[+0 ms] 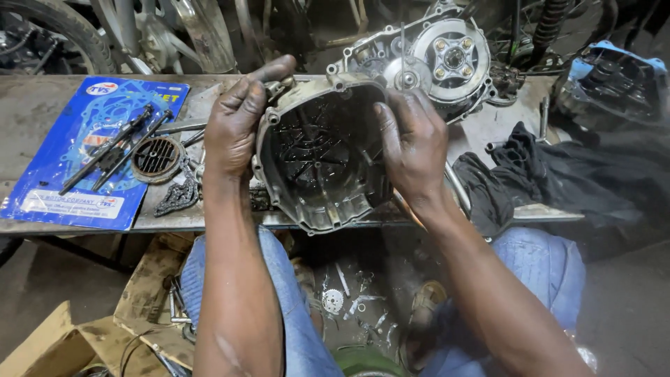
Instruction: Cleaning debris and oil from a motorcycle engine casing using a cloth and small tools.
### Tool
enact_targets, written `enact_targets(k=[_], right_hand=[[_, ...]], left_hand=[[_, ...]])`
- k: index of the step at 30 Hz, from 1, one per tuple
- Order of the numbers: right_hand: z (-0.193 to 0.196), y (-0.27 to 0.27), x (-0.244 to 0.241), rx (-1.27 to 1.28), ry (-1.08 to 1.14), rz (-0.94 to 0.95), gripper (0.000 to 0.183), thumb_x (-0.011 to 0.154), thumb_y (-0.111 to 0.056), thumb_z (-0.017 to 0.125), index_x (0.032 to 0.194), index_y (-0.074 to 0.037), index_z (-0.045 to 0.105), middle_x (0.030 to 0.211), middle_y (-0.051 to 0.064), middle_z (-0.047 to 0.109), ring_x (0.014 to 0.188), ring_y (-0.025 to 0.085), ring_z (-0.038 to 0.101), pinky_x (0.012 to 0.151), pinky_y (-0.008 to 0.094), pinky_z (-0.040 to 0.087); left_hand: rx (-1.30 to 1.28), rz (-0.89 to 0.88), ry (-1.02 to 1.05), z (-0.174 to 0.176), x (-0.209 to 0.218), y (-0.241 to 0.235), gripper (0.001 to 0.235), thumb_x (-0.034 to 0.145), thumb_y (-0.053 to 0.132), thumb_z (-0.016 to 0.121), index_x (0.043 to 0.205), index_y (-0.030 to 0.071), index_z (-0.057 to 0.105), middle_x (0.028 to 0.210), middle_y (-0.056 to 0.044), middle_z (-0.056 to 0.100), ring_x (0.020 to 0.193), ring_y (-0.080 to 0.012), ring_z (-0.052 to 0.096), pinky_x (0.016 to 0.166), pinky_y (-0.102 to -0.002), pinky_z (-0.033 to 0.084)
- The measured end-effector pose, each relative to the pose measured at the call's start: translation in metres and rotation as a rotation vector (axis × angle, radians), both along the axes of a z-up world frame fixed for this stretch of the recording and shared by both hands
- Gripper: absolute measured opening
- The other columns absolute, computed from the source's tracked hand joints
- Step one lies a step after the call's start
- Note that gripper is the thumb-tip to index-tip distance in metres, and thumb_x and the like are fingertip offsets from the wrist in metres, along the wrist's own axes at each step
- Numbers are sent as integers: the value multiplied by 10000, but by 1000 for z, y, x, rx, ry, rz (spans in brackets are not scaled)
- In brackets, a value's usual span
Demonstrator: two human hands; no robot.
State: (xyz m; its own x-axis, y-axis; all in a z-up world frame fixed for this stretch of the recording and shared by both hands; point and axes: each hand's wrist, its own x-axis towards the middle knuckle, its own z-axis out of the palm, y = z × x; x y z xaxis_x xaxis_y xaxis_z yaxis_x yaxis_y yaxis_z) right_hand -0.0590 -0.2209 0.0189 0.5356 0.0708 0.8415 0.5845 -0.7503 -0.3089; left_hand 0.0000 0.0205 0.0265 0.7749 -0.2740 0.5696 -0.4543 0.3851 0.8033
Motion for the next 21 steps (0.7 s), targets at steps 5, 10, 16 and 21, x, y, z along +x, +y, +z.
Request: enact_targets(k=[5,10,16,21], right_hand=[[5,3,-5,10,-7,6,143,1063,-64,607,1103,59,668,969,170,666,867,281,628,751,406,530],[4,5,-5,-19,-20,11,126,1057,-48,607,1079,65,659,979,183,670,878,293,637,770,417,535],[5,10,-7,-44,-6,9,138,1068,-68,593,1071,54,656,968,186,681,866,287,650,767,417,562],[8,11,-11,-51,-29,15,132,1052,-46,611,1078,75,656,959,195,680,878,313,643,786,439,536]], left_hand=[[196,195,86,4,16,0,311,937,419,663,1142,196,734,1269,-5,722,1280,-156,631,1124,-341,447],[132,135,199,8,22,-3,166,869,287,774,995,179,766,1122,28,738,1084,-114,674,1002,-281,530],[234,200,226,13,16,-1,209,874,332,755,1027,190,751,1010,80,723,984,-61,644,933,-218,488],[204,201,316,11,19,-2,155,877,267,778,990,165,749,940,92,707,902,-30,638,862,-181,509]])
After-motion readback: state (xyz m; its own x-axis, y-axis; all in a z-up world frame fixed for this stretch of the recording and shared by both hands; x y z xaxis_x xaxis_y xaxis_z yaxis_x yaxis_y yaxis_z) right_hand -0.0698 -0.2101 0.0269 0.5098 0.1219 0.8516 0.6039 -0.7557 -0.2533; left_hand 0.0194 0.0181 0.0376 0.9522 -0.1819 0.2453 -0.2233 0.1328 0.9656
